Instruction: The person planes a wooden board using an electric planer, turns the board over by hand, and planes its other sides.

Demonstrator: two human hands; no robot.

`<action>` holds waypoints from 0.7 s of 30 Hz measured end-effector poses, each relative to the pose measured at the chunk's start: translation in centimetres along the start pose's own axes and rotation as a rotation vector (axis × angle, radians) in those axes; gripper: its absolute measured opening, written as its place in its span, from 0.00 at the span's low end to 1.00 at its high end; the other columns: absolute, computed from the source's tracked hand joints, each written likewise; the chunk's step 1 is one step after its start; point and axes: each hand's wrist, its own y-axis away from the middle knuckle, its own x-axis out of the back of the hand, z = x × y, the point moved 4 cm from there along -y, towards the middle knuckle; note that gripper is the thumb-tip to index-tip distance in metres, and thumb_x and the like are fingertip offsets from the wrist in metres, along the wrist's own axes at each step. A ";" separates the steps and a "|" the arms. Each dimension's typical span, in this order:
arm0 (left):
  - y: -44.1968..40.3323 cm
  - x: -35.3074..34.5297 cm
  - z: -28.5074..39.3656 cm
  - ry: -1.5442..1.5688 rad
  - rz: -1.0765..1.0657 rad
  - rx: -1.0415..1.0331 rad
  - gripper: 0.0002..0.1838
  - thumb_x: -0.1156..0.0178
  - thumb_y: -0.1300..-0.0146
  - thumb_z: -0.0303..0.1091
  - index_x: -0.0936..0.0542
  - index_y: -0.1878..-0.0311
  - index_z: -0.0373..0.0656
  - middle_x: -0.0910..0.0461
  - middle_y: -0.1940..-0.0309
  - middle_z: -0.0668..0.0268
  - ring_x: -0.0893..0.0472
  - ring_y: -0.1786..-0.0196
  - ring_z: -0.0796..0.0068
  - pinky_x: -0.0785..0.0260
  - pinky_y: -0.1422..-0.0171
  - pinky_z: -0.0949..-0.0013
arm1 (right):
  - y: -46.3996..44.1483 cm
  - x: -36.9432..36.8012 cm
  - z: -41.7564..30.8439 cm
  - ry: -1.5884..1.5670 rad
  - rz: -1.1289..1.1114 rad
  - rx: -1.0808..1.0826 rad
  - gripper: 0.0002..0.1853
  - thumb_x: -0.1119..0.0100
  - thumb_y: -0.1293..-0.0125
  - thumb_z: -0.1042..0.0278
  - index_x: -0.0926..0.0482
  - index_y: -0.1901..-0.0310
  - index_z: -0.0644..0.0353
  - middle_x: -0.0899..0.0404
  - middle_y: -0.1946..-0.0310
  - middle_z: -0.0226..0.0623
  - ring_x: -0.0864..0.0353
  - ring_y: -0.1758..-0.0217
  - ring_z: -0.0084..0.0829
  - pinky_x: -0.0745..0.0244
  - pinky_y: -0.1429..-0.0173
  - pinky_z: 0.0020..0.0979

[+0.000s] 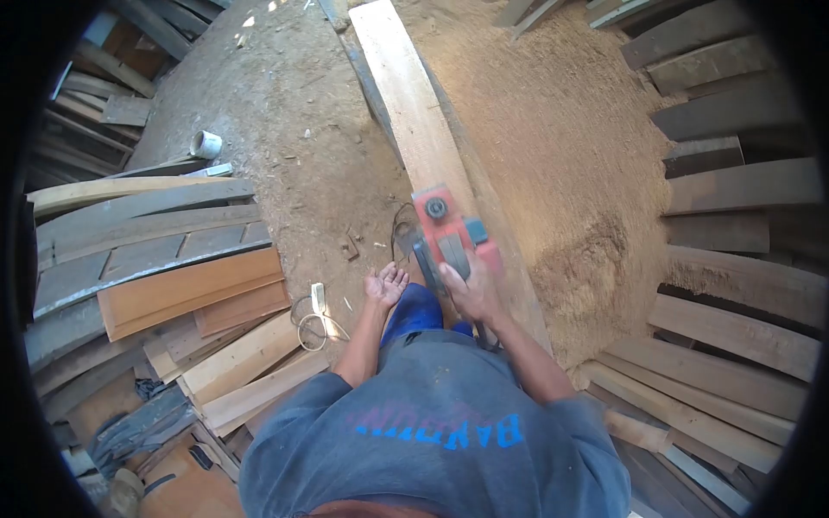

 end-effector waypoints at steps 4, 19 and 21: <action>-2.7 -3.6 2.1 -0.668 -0.199 -0.283 0.30 0.53 0.22 0.42 0.35 0.24 0.35 0.22 0.35 0.49 0.23 0.31 0.49 0.31 0.25 0.53 | -11.2 -1.6 -4.3 0.004 0.030 0.038 0.23 0.39 0.27 0.50 0.20 0.58 0.69 0.17 0.71 0.49 0.15 0.65 0.43 0.22 0.56 0.43; -5.4 -8.2 -2.1 -0.660 -1.304 0.204 0.20 0.48 0.20 0.46 0.15 0.48 0.39 0.14 0.57 0.59 0.17 0.51 0.66 0.26 0.47 0.67 | -50.8 -4.0 -19.3 -0.114 0.069 0.074 0.29 0.41 0.25 0.38 0.17 0.69 0.61 0.21 0.76 0.29 0.24 0.77 0.23 0.26 0.69 0.31; -4.5 -9.3 2.3 -0.717 -1.010 0.104 0.24 0.48 0.20 0.50 0.15 0.49 0.37 0.15 0.57 0.61 0.16 0.53 0.65 0.26 0.46 0.65 | -56.1 -4.4 -20.0 -0.117 0.094 0.115 0.29 0.41 0.26 0.38 0.17 0.69 0.60 0.21 0.76 0.29 0.24 0.77 0.23 0.26 0.70 0.31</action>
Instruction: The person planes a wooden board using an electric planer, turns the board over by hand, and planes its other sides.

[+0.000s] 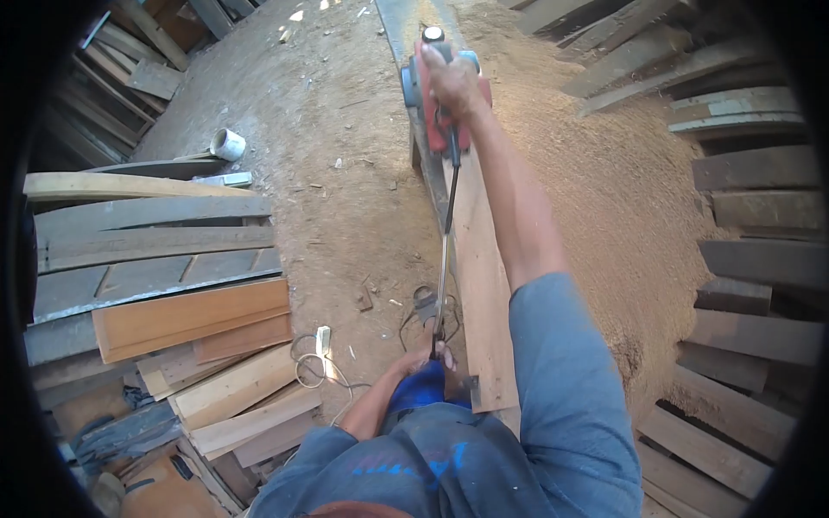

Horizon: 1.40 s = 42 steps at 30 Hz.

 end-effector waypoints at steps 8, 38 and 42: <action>6.4 4.8 6.9 -0.541 0.792 -0.099 0.26 0.47 0.22 0.54 0.16 0.54 0.36 0.14 0.59 0.62 0.18 0.53 0.66 0.29 0.39 0.60 | -8.4 -1.2 1.5 -0.122 -0.028 0.014 0.24 0.34 0.28 0.39 0.17 0.68 0.55 0.24 0.78 0.25 0.26 0.78 0.19 0.29 0.72 0.27; 16.2 -4.1 -13.2 -1.088 0.645 0.389 0.12 0.33 0.42 0.37 0.19 0.61 0.38 0.17 0.70 0.50 0.17 0.64 0.58 0.26 0.56 0.55 | 64.4 13.5 14.8 0.052 -0.105 -0.243 0.27 0.36 0.30 0.51 0.22 0.48 0.73 0.16 0.57 0.62 0.14 0.51 0.56 0.22 0.46 0.47; 18.0 -1.4 -9.5 -1.114 0.887 0.316 0.12 0.33 0.41 0.38 0.19 0.64 0.38 0.17 0.72 0.50 0.17 0.67 0.56 0.26 0.58 0.55 | 54.8 11.8 11.4 0.098 -0.077 -0.121 0.28 0.36 0.30 0.48 0.21 0.52 0.74 0.15 0.60 0.63 0.14 0.51 0.58 0.22 0.46 0.47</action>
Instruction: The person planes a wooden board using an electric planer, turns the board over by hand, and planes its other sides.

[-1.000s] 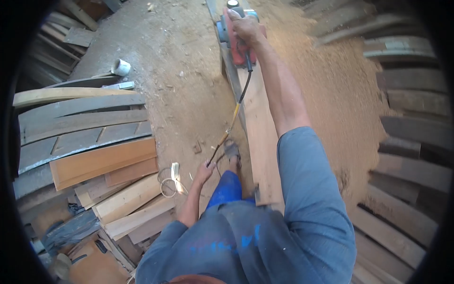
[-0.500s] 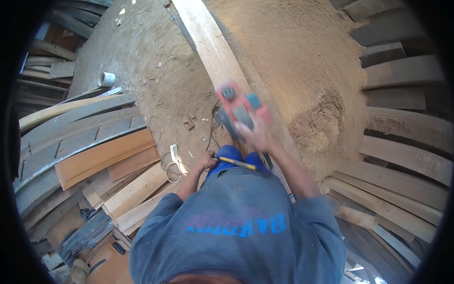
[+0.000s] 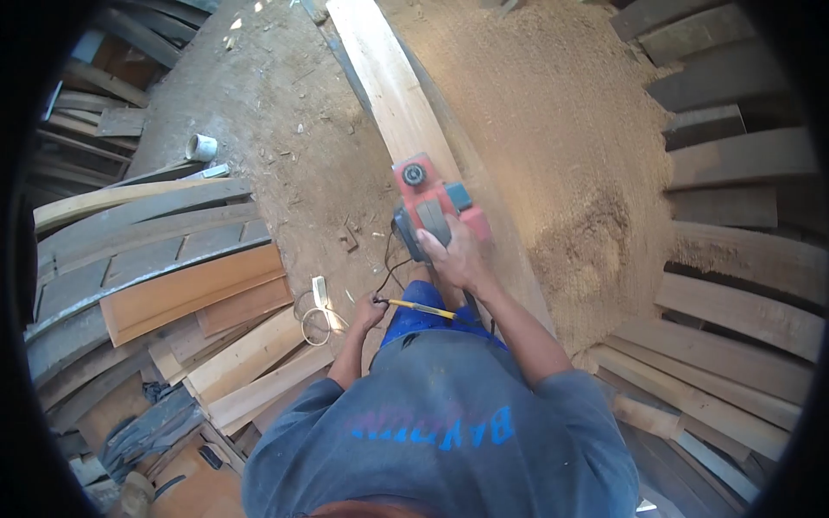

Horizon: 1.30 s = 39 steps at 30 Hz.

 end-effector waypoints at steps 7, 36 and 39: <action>-4.3 5.7 1.4 0.139 0.132 0.147 0.11 0.32 0.39 0.39 0.18 0.66 0.40 0.18 0.76 0.59 0.19 0.69 0.69 0.26 0.61 0.60 | -16.1 -2.7 -5.4 -0.007 0.037 0.095 0.25 0.41 0.26 0.46 0.19 0.56 0.68 0.16 0.69 0.46 0.16 0.64 0.37 0.23 0.57 0.40; -12.2 5.6 3.9 -0.094 -0.031 -0.010 0.20 0.34 0.33 0.49 0.19 0.66 0.37 0.18 0.74 0.52 0.17 0.69 0.57 0.28 0.61 0.55 | -31.4 -0.8 -11.7 0.140 -0.034 0.189 0.28 0.42 0.27 0.38 0.13 0.52 0.61 0.15 0.76 0.38 0.13 0.71 0.31 0.17 0.60 0.38; -9.5 3.3 1.4 -0.199 -0.112 0.049 0.19 0.33 0.36 0.48 0.19 0.66 0.37 0.17 0.73 0.53 0.16 0.68 0.56 0.26 0.60 0.55 | -19.6 0.3 -4.6 0.099 -0.112 0.127 0.22 0.47 0.24 0.52 0.18 0.46 0.65 0.15 0.57 0.54 0.15 0.49 0.49 0.24 0.42 0.44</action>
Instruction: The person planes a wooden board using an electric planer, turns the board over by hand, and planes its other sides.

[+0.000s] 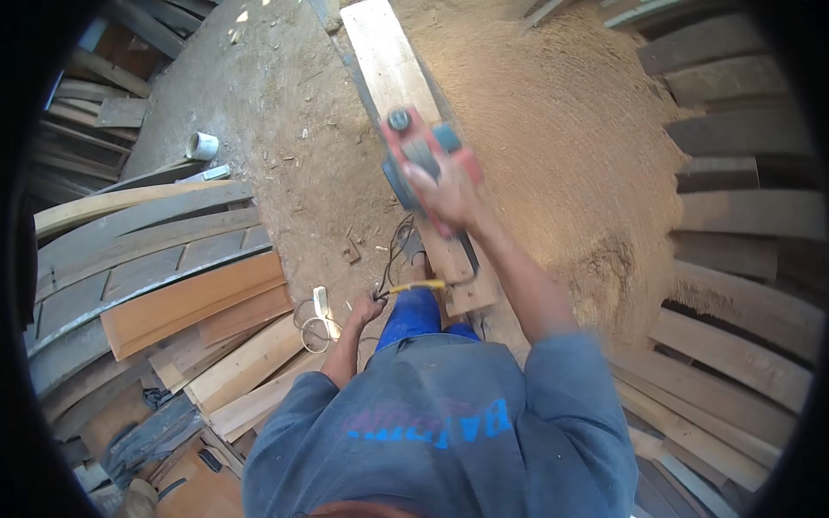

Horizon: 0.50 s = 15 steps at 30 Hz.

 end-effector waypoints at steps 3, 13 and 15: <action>2.3 -4.2 -2.4 0.008 0.081 -0.046 0.16 0.33 0.38 0.43 0.18 0.66 0.38 0.16 0.73 0.55 0.17 0.68 0.60 0.25 0.59 0.57 | 14.3 0.8 1.5 -0.005 -0.029 -0.164 0.32 0.39 0.29 0.46 0.23 0.39 0.72 0.18 0.44 0.61 0.18 0.39 0.55 0.25 0.34 0.46; 11.0 -6.3 0.8 0.334 0.198 -0.015 0.10 0.34 0.38 0.36 0.18 0.64 0.39 0.18 0.75 0.60 0.20 0.69 0.70 0.27 0.62 0.63 | 31.7 -1.2 5.7 -0.099 0.070 -0.244 0.26 0.38 0.28 0.55 0.24 0.39 0.69 0.17 0.49 0.58 0.16 0.44 0.51 0.24 0.38 0.45; 9.5 -5.6 -1.4 0.317 0.366 -0.103 0.10 0.34 0.38 0.36 0.18 0.63 0.38 0.19 0.75 0.62 0.21 0.70 0.71 0.28 0.63 0.64 | 26.7 -0.9 3.7 -0.101 0.068 -0.149 0.29 0.38 0.28 0.54 0.26 0.35 0.69 0.16 0.49 0.57 0.16 0.44 0.49 0.23 0.39 0.45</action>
